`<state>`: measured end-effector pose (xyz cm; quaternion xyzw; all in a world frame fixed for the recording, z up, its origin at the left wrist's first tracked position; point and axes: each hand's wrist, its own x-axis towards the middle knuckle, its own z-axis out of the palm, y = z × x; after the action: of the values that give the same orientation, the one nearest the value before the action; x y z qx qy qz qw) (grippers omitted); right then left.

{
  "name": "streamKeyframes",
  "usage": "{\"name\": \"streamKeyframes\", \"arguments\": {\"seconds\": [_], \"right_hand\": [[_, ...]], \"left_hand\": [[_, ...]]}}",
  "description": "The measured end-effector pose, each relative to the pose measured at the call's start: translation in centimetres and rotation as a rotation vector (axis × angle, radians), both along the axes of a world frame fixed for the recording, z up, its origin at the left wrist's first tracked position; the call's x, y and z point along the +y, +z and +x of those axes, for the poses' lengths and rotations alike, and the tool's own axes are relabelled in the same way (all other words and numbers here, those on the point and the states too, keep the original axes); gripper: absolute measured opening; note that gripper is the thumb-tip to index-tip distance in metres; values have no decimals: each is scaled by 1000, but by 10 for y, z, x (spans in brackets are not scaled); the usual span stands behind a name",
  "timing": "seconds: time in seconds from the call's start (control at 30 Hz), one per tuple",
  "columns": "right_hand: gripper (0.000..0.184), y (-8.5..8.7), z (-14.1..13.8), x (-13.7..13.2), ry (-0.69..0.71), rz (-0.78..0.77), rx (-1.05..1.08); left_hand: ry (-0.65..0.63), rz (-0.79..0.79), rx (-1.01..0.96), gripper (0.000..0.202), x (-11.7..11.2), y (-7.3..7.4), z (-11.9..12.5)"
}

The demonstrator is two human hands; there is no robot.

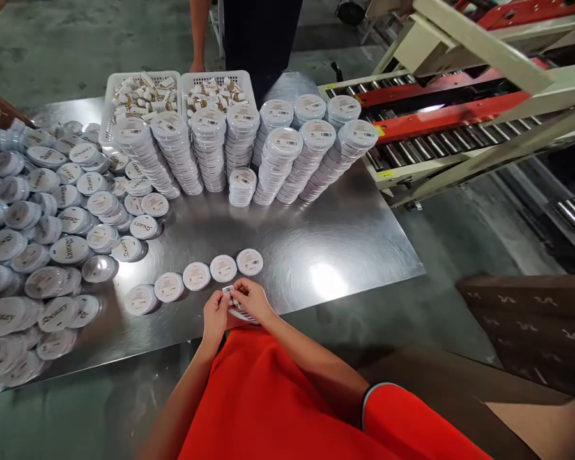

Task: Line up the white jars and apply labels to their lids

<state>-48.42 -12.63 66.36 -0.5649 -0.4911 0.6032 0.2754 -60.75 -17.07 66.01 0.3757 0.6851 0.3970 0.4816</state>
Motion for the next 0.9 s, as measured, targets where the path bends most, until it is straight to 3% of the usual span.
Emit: {"name": "streamKeyframes", "arguments": {"seconds": [0.2,0.37,0.43,0.7,0.9], "right_hand": [[19,-13,2,27,-31,128,-276],[10,-30,-6,63,-37,168,-523],[10,-34,-12,69,14,144,-639],[15,-34,-22,72,156,76,-839],[15,-31,-24,73,207,136,-905]], "left_hand": [[-48,-27,197,39,0,-22,-13],[-472,138,596,24,10,-32,-12],[-564,161,672,20,15,-35,-10],[-642,107,710,25,23,-33,-13],[-638,97,720,27,24,-31,-13]]}}
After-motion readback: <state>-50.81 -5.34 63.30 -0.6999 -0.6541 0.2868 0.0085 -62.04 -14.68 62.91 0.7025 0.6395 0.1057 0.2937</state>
